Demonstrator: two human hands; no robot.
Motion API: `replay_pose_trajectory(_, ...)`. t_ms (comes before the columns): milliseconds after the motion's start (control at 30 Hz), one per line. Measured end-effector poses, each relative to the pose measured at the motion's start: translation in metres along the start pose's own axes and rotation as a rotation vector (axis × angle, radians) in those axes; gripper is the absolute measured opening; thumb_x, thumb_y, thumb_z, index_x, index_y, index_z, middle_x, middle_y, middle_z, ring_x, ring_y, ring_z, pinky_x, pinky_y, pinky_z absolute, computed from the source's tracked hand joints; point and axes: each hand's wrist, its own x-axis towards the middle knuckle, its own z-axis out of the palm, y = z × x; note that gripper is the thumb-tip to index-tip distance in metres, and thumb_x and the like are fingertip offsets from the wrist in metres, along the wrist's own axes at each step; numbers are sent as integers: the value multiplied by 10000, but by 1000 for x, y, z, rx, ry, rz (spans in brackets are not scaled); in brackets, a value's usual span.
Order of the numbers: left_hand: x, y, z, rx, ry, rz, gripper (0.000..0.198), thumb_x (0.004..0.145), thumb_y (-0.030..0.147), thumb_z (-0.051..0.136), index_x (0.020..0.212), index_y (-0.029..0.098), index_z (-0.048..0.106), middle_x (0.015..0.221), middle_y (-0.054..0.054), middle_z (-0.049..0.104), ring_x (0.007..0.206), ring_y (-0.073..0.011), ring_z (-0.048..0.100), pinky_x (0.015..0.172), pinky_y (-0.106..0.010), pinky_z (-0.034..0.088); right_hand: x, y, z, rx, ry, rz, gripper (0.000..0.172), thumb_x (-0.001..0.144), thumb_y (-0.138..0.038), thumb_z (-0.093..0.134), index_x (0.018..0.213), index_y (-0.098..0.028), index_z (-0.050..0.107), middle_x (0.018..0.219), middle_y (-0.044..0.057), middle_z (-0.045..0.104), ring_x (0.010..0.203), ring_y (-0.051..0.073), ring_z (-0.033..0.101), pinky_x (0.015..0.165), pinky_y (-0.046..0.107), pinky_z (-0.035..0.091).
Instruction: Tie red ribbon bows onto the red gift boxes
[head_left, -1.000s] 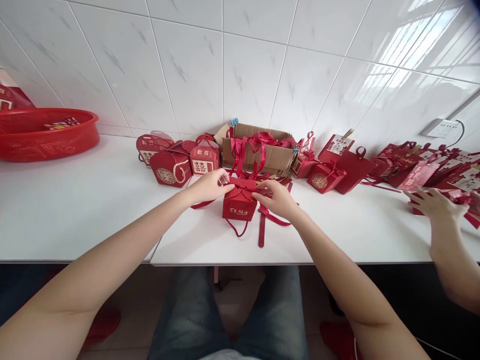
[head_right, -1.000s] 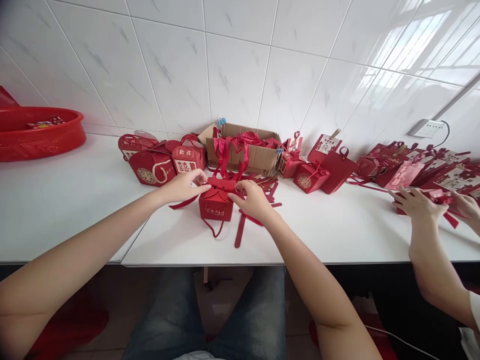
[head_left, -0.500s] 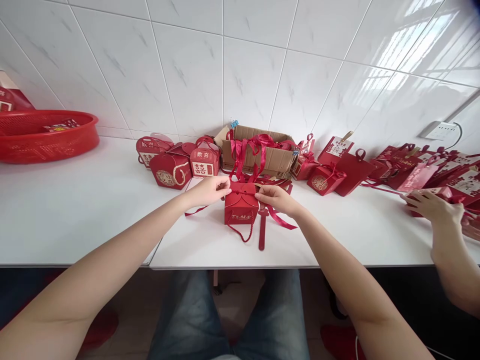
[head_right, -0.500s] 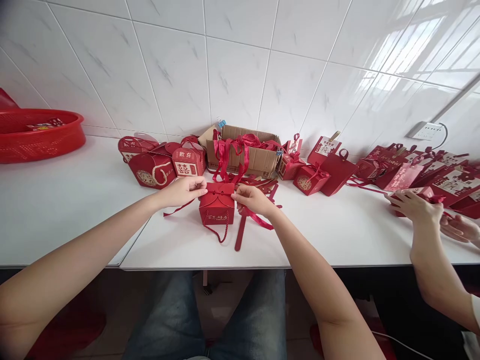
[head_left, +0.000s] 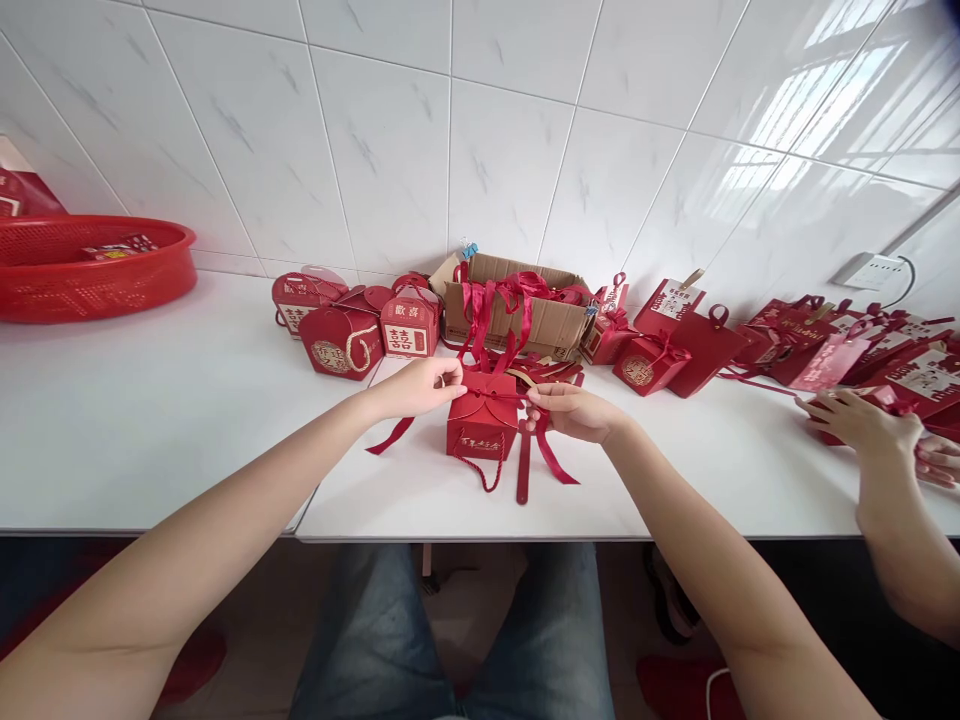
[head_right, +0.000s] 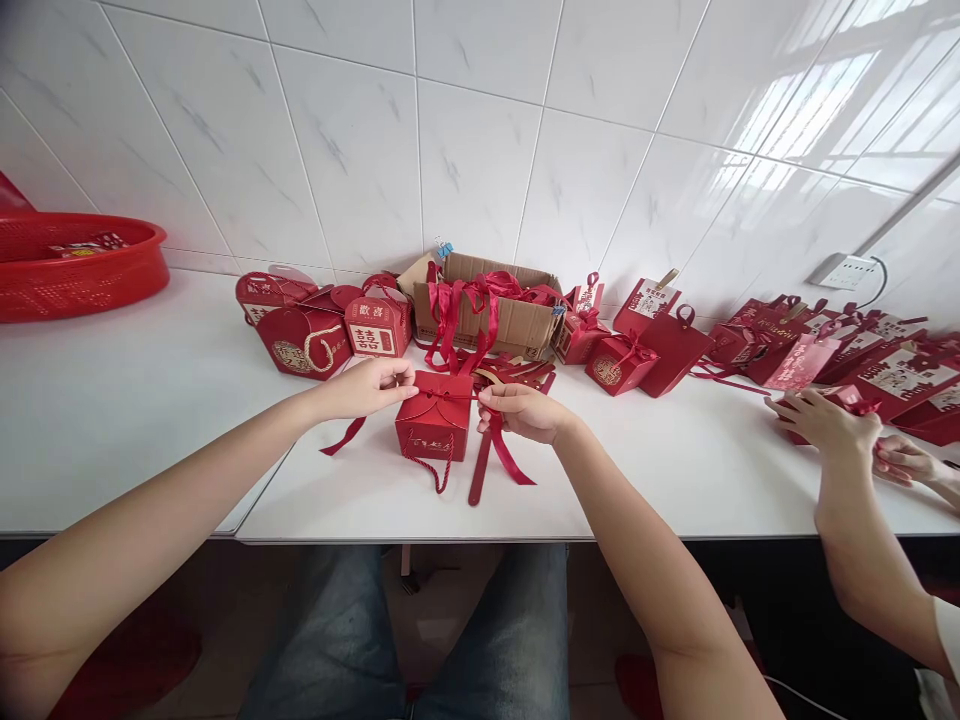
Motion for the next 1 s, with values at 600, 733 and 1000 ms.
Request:
replay_pose_trajectory(600,0,-2,1,27,11,-21,238,815,402,536,729,194,457,685,22,496,571,-109,402,549,-242,327,-21,-30,22,-1216,333,-344,181,857,-327,547,744,-196,599,679,10,616,589,117,490,552,253,359)
replay_pose_trajectory(733,0,0,0,33,22,-24,242,807,406,538,720,195,460,671,21,489,578,-117,408,552,-247,324,-25,-47,30,-1059,155,-119,249,841,-366,568,681,-184,625,681,35,669,580,133,561,532,255,402)
replay_pose_trajectory(1000,-1,-1,0,47,18,-24,237,814,405,528,720,200,457,693,18,507,585,-122,432,561,-250,341,-13,-42,14,-614,-41,-78,252,754,-414,684,796,-165,690,795,36,699,750,154,633,746,311,491)
